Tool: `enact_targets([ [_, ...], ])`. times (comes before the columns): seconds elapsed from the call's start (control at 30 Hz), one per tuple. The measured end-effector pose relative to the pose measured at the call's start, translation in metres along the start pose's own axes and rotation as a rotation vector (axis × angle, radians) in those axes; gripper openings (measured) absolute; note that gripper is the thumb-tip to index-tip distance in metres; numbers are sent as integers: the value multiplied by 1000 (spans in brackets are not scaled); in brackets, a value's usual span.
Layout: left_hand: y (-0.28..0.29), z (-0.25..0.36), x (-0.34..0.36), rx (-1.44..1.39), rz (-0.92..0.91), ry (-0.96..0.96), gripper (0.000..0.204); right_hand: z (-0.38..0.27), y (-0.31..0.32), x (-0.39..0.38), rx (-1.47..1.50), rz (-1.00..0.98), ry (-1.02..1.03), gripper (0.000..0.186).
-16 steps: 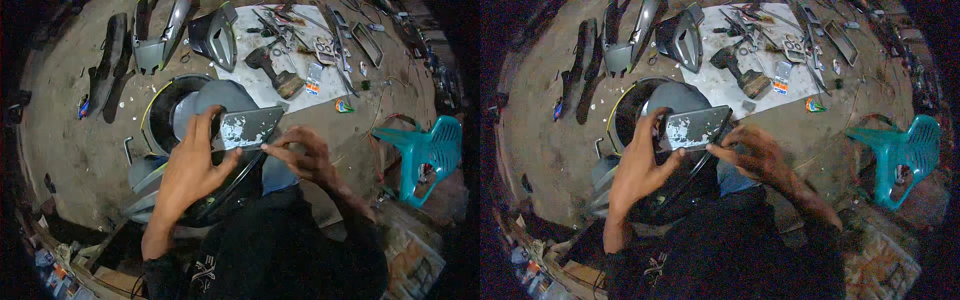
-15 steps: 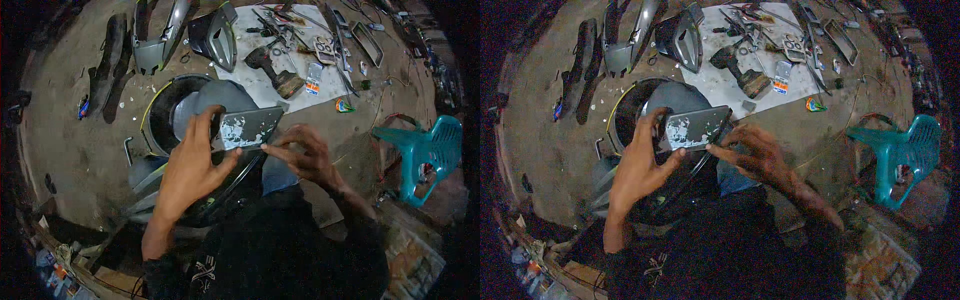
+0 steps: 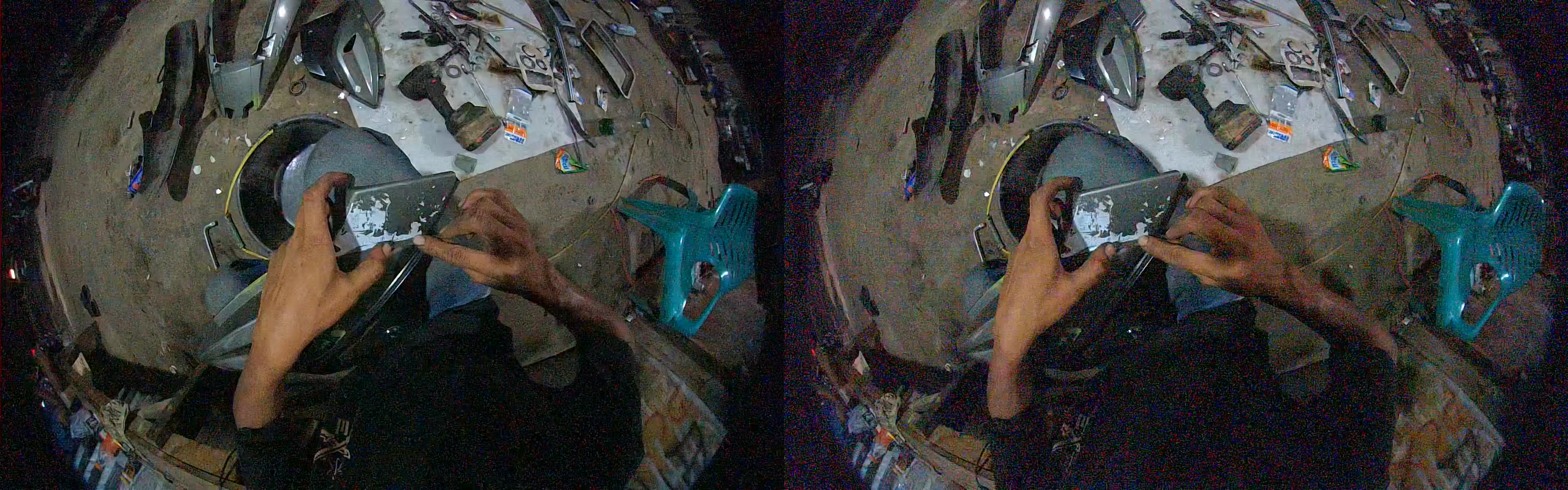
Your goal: Repairing and sanding a motorcycle fairing component.
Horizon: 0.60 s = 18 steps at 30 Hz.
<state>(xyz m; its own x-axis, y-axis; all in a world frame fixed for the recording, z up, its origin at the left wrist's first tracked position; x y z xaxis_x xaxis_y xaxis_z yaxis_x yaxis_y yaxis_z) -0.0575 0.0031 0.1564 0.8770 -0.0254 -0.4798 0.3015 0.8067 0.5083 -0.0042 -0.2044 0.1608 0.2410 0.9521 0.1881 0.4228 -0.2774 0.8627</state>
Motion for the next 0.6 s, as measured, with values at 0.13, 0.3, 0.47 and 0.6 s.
enact_targets([
  [0.13,-2,-4,2,-68,-15,76,88,2,-4,0,37,37,14,71],
  [0.3,-3,-5,3,-111,5,-35,85,0,-4,1,-11,41,-3,68],
  [0.47,-7,-10,4,-170,-56,-35,86,-3,-4,-3,-8,15,-42,68],
  [0.6,-6,-10,2,-117,-29,-85,87,0,-5,-3,75,9,-37,73],
])
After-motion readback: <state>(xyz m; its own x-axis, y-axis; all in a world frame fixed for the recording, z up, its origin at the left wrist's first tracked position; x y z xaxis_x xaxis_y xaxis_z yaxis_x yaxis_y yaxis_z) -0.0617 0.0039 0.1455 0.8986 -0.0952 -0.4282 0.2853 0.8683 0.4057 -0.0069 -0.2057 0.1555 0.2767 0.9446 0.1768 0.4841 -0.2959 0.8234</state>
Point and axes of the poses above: each hand's wrist, its own x-axis towards the middle knuckle, its own y-axis out of the back of the hand, z = x × y, the point moved 8 cm from there along x, towards the middle knuckle, and after that the axes turned 13 degrees about -z, right-handed, at the moved point
